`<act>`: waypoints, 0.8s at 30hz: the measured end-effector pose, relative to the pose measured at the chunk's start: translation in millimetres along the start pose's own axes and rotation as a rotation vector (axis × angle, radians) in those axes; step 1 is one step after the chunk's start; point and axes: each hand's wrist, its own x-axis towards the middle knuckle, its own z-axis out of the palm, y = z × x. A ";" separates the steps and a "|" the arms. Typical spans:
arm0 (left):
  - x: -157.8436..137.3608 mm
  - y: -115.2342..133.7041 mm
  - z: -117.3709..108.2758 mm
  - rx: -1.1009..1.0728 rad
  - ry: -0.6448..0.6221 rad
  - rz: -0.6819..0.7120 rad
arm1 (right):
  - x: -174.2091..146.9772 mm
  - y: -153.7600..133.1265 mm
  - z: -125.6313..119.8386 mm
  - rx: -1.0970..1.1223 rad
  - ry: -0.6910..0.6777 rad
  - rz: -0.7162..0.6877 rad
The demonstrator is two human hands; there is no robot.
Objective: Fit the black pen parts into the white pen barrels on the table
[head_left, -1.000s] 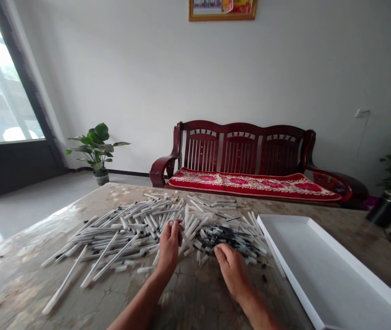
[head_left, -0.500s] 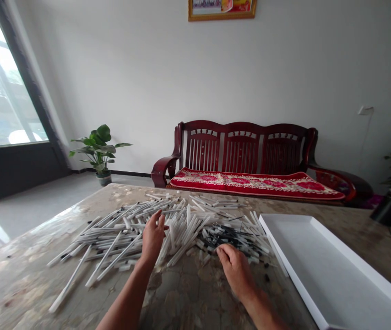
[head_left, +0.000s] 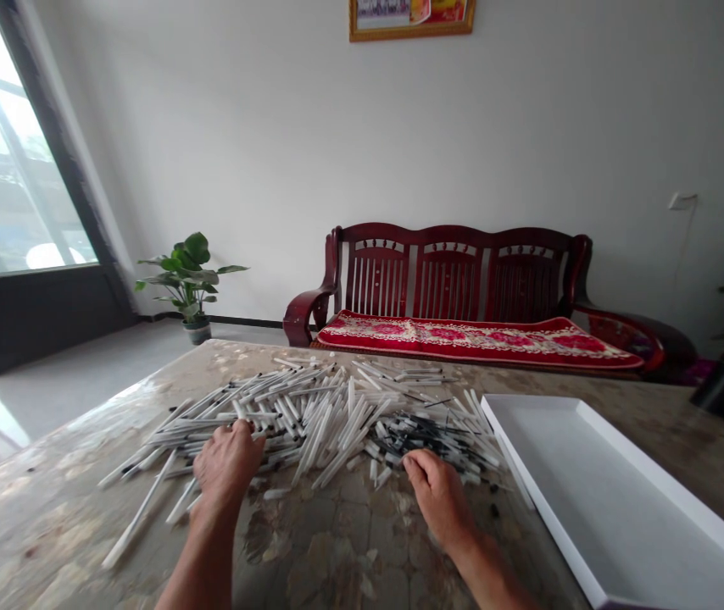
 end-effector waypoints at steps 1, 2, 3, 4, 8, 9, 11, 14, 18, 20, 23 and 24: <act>0.3 -0.3 0.0 0.006 -0.022 -0.001 | 0.1 0.6 0.1 0.001 0.009 -0.003; 0.5 -0.4 -0.2 0.008 -0.040 0.001 | 0.3 1.0 0.2 0.001 0.016 -0.006; 0.5 -0.3 -0.3 0.010 -0.053 0.004 | 0.5 1.3 0.2 -0.002 0.022 -0.008; 0.3 0.0 -0.2 0.013 -0.062 0.011 | 0.7 1.3 0.2 -0.007 0.024 -0.011; -1.9 3.7 3.9 0.033 -0.053 0.065 | 1.1 -0.1 -0.6 -0.020 0.024 -0.028; -3.0 5.9 5.4 0.036 -0.036 0.082 | 1.1 -0.5 -0.8 -0.019 0.028 -0.032; -6.0 12.4 7.7 0.018 0.029 0.122 | 1.2 -1.1 -1.1 -0.012 0.038 -0.035; -13.8 28.3 8.6 -0.077 0.201 0.207 | 1.4 -1.6 -0.8 0.004 0.049 -0.023; -35.0 58.6 11.5 -0.291 0.493 0.492 | 1.3 -4.3 -2.0 0.061 0.048 0.007; -50.5 74.8 16.4 -0.393 0.550 0.746 | 0.5 -7.4 -4.7 0.099 0.035 0.044; -74.0 95.1 25.7 -0.478 0.535 1.018 | -1.0 -13.1 -10.5 0.158 -0.005 0.122; -80.5 100.1 28.3 -0.488 0.524 1.073 | -1.2 -14.7 -12.2 0.170 -0.013 0.137</act>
